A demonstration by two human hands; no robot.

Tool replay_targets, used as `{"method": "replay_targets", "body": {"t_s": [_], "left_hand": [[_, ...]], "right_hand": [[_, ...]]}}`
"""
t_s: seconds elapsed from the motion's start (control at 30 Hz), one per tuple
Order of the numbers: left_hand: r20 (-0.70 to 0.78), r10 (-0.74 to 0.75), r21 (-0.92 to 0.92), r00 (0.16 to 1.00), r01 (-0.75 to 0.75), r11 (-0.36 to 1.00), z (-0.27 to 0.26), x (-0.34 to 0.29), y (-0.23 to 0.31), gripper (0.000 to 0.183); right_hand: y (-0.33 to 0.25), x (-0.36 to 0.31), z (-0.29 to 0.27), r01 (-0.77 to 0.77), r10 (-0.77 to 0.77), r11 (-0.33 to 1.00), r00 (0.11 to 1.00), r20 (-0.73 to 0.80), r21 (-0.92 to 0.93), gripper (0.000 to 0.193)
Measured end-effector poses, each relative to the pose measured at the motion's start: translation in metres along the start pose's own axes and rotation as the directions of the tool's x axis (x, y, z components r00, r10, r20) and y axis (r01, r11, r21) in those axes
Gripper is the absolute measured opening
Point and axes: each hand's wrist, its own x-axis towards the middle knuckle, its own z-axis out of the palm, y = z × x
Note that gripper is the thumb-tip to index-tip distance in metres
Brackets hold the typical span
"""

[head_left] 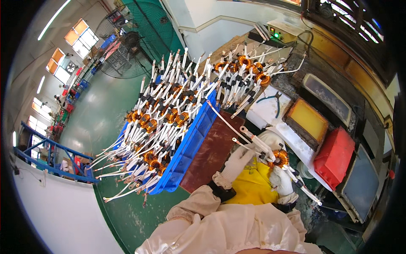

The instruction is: Dipping the ends of copper coil wires into a molten tinning bath for soldering.

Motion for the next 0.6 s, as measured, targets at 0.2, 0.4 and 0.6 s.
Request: {"method": "replay_targets", "body": {"t_s": [0.2,0.4,0.6], "left_hand": [[-0.160,-0.063,-0.269,0.985,0.017,0.963,-0.024,0.000,0.012,0.023],[-0.179,-0.025,-0.163,0.984,-0.005,0.987,-0.034,0.002,0.005,0.022],[-0.255,-0.003,-0.194,0.967,-0.048,0.980,-0.040,0.005,0.000,0.020]], "right_hand": [[0.002,0.004,-0.008,0.000,-0.003,0.997,0.999,-0.049,-0.076,0.008],[0.000,-0.001,0.007,-0.011,-0.010,0.991,0.987,-0.158,-0.131,0.007],[0.003,0.001,-0.004,0.016,-0.028,0.995,0.992,-0.127,-0.095,0.009]]}}
